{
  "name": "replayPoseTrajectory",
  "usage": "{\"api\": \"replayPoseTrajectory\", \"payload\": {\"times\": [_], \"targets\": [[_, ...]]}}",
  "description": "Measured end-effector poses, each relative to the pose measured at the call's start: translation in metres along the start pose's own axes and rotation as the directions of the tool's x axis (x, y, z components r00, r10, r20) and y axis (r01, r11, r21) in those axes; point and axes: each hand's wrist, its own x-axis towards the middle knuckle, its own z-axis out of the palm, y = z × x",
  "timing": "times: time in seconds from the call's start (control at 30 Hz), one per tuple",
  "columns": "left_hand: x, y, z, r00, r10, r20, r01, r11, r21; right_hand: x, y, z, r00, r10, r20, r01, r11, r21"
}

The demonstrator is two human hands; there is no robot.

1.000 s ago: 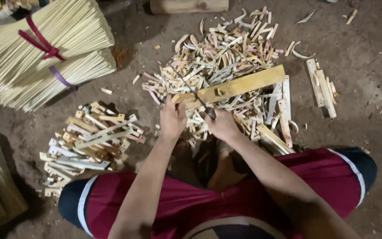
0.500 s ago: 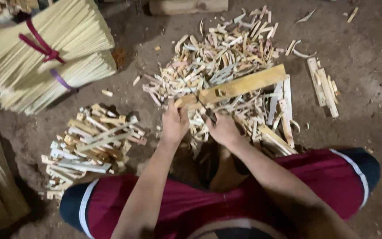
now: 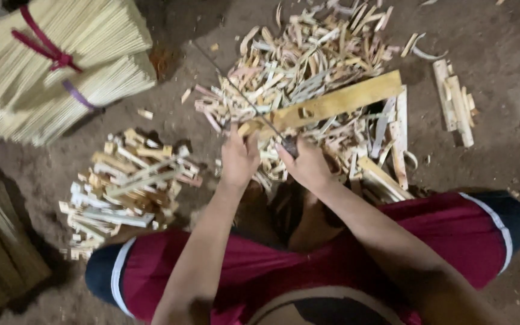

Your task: The person sits cross-legged on the floor and uses a knife to shave and shape small wooden pieces. They repeatedly hold each piece against a wooden block and scrape the knife along it, producing wood shavings that accumulate on the floor. Finished pieces are placed into a nearby pile.

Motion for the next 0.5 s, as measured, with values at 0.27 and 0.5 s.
{"api": "replayPoseTrajectory", "payload": {"times": [0.27,0.5], "targets": [[-0.011,-0.018,0.01,0.994,0.099,-0.033,-0.097,0.993,0.075,-0.017,-0.004,-0.015,0.992,0.028,0.126,-0.036,0.998,0.06],[-0.004,-0.027,0.018,0.988,0.145,-0.059,-0.142,0.988,0.056,-0.011,0.003,-0.021,0.974,0.146,0.176,-0.177,0.968,0.179]]}}
